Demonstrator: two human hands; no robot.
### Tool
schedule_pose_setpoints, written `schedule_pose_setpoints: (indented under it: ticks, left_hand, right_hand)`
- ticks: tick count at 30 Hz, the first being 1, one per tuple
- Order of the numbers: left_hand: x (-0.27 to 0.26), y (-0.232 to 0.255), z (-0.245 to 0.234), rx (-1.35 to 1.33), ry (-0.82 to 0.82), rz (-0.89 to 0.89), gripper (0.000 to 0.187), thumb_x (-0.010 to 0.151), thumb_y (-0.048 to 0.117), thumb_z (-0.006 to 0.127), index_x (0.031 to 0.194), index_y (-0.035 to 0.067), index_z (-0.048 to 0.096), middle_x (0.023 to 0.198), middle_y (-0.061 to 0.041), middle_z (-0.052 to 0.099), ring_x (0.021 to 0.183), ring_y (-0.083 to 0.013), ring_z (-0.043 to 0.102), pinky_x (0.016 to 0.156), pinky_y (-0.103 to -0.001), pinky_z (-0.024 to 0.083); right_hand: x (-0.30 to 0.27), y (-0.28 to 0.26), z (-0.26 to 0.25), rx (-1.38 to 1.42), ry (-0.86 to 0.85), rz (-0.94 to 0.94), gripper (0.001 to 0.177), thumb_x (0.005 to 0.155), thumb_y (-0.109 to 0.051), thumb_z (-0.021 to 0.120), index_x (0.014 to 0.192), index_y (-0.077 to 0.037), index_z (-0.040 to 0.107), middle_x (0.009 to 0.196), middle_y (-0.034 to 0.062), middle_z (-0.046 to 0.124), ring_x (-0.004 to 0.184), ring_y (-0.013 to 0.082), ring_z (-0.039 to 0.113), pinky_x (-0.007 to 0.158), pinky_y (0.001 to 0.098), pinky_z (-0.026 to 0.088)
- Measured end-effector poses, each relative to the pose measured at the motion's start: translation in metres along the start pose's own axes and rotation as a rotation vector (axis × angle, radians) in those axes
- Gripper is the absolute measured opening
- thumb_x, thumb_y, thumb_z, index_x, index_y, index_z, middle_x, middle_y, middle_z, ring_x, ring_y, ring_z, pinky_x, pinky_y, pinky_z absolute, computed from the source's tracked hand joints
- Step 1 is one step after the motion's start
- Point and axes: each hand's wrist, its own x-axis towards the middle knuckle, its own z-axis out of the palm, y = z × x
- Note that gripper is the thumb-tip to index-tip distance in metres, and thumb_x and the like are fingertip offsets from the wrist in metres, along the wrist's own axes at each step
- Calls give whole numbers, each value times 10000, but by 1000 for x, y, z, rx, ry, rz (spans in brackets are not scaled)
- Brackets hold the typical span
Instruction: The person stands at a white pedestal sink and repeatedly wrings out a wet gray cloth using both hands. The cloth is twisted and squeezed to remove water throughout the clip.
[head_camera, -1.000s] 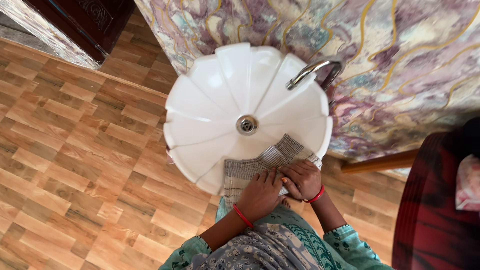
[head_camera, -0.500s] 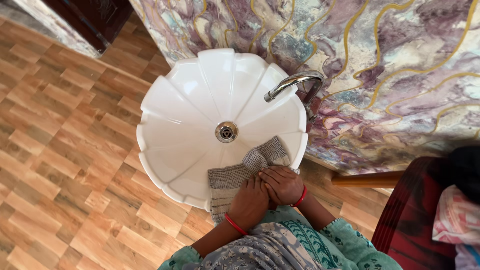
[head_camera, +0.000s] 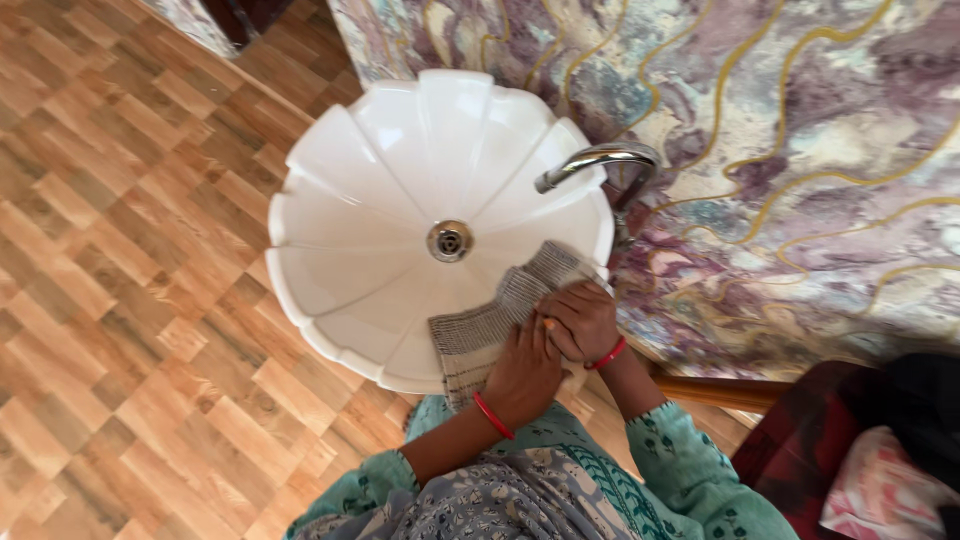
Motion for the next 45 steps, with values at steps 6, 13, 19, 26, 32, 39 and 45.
schedule_pose_setpoints:
  ticks: [6,13,19,26,32,39,45]
  left_hand:
    - [38,-10,24,-114,-61,-81,785,940,315,654,1412,-220,328,1489,-400,393,1404,-492,401,1118,-558,367]
    - [65,-14,18,-248,-308,-245,925,859,260,692,1515,-115,160,1602,-290,252,1500,-415,267,1176,-550,286]
    - [40,-16,17,-190,-394,-226,881,896,220,660,1551,-84,156,1634,-238,255,1526,-454,234,1156,-626,295]
    - [-7,-34,-26,-86,-640,-75,822,966,286,597,1582,-25,150,1648,-199,202,1487,-512,230,1078,-741,310]
    - [-49,-84,-64,-74,-698,128,827,934,268,655,1593,37,212,1687,-133,194,1473,-502,294,1107,-722,309]
    - [-85,-135,-81,-158,-677,234,892,868,260,704,1589,110,200,1663,-75,205,1447,-491,302,1111,-708,284]
    - [-116,-184,-70,-138,-538,302,766,889,190,690,1551,78,322,1609,-266,273,1451,-485,324,1178,-598,277]
  right_hand:
    - [15,21,-19,-60,-44,27,234,918,-210,532,874,-112,740,872,55,749,887,240,721,1078,564,410]
    - [18,37,-20,71,-70,164,224,914,-226,588,893,-66,743,920,96,744,904,300,694,1013,462,475]
    - [17,5,-12,-82,-83,219,193,847,-256,649,810,-92,745,803,85,729,807,284,686,958,463,488]
    - [14,-67,17,-205,12,339,185,859,-260,676,782,-97,720,793,67,730,757,247,685,871,404,461]
    - [14,-125,64,-344,123,520,218,892,-237,677,746,-75,689,775,73,703,754,260,653,891,395,417]
    - [25,-173,108,-398,204,724,238,923,-223,655,748,-62,666,764,71,674,774,274,629,860,419,385]
    - [50,-211,145,-549,156,797,186,877,-234,656,777,-80,688,796,57,700,776,280,625,822,432,385]
